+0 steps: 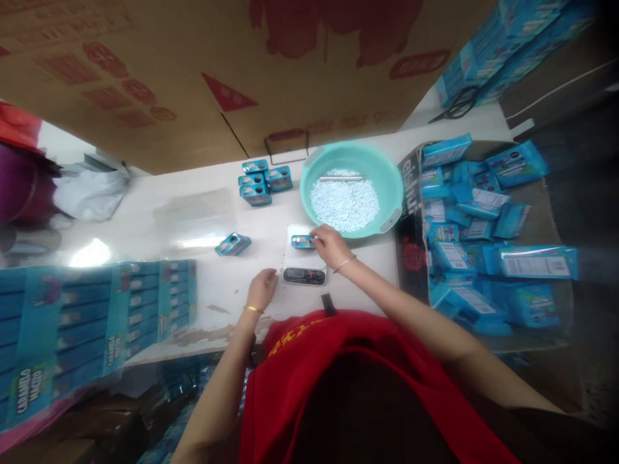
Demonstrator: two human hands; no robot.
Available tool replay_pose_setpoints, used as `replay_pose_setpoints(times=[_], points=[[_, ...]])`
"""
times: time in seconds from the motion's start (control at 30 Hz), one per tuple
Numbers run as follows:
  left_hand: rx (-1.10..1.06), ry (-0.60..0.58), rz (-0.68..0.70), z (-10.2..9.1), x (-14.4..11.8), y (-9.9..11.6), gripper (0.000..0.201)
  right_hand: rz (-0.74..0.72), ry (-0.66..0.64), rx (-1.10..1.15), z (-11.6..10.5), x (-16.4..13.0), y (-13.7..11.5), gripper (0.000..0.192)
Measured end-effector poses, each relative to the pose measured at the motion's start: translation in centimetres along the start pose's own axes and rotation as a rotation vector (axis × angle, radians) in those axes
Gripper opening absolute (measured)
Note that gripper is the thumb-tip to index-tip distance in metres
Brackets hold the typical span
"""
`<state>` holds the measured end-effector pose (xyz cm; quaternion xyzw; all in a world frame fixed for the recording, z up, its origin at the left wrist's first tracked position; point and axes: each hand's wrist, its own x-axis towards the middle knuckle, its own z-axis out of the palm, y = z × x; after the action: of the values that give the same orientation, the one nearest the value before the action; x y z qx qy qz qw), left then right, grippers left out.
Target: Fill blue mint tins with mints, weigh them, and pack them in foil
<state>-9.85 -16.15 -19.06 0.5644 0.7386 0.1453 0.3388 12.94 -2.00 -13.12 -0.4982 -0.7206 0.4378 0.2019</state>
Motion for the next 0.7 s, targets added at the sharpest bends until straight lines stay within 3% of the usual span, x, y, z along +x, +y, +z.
replay_pose_setpoints(times=[0.13,0.3,0.5,0.7], points=[[-0.035,0.075,0.069,-0.6,0.1,2.1,0.025,-0.07,-0.04,-0.078,0.3,-0.1,0.2,0.022],[0.194,0.335,0.373,-1.5,1.7,6.5,0.037,-0.189,0.164,0.056,-0.7,-0.8,1.6,0.026],[0.425,0.266,0.472,-0.2,3.8,9.4,0.054,0.036,0.284,-0.057,-3.7,0.3,7.0,0.024],[0.428,0.188,0.537,1.4,3.9,12.0,0.046,0.287,0.071,-0.323,-4.7,3.2,10.5,0.032]])
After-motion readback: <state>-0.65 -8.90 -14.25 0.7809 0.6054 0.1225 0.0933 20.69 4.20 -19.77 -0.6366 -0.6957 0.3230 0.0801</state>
